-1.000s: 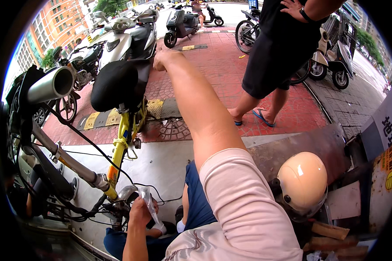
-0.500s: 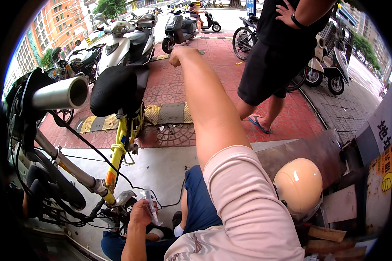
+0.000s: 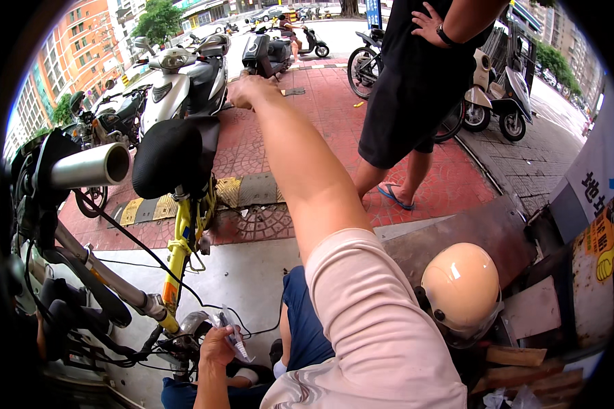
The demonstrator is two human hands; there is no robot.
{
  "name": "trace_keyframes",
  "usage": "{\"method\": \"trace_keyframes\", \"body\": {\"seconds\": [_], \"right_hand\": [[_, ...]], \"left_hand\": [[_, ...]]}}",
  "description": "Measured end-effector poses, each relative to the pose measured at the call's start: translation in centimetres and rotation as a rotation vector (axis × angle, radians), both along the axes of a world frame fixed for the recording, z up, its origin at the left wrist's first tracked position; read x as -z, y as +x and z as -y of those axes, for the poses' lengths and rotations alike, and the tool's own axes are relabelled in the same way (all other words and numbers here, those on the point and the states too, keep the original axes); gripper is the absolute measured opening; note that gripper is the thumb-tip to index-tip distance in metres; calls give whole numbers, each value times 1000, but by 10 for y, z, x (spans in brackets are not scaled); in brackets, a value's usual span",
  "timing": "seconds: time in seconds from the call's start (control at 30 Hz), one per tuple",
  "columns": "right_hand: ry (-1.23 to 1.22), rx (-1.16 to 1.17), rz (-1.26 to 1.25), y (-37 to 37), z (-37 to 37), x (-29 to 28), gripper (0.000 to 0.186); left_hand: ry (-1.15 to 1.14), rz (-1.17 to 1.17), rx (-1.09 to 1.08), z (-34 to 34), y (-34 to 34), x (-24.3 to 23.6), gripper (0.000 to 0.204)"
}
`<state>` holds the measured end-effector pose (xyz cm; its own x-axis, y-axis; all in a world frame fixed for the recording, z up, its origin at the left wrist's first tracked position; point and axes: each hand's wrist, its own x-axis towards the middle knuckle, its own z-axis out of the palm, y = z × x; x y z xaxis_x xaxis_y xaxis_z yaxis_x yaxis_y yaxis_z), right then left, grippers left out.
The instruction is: The person removes a small electronic wiring component from a plastic bag, uses scissors to cut and strip wires on a bicycle handlebar, and then connects the wires by hand.
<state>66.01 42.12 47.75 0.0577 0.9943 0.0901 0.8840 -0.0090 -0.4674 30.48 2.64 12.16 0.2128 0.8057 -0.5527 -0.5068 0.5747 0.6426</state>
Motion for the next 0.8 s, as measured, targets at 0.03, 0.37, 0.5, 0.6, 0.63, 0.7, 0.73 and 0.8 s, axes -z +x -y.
{"method": "trace_keyframes", "body": {"seconds": [0.03,0.37,0.5,0.6,0.63,0.7,0.73,0.8], "right_hand": [[10,-67,-174,-9,16,10,87],[-99,-195,-799,-21,150,189,104],[216,90,-826,68,81,64,108],[294,195,-660,103,59,-5,92],[317,133,-651,101,64,-6,81],[364,-7,-648,80,88,15,59],[384,-183,-829,61,93,58,54],[225,-334,-745,0,166,131,43]], "left_hand": [[5,-5,-27,1,0,1,24],[-46,63,6,-17,50,-21,12],[-95,94,-53,-12,44,-6,10],[-134,101,-121,-7,31,19,9],[-162,98,-150,-8,36,18,9],[-168,94,-152,-12,48,18,8],[-139,93,-143,-14,52,16,8],[-99,73,-124,-13,52,13,8]]}}
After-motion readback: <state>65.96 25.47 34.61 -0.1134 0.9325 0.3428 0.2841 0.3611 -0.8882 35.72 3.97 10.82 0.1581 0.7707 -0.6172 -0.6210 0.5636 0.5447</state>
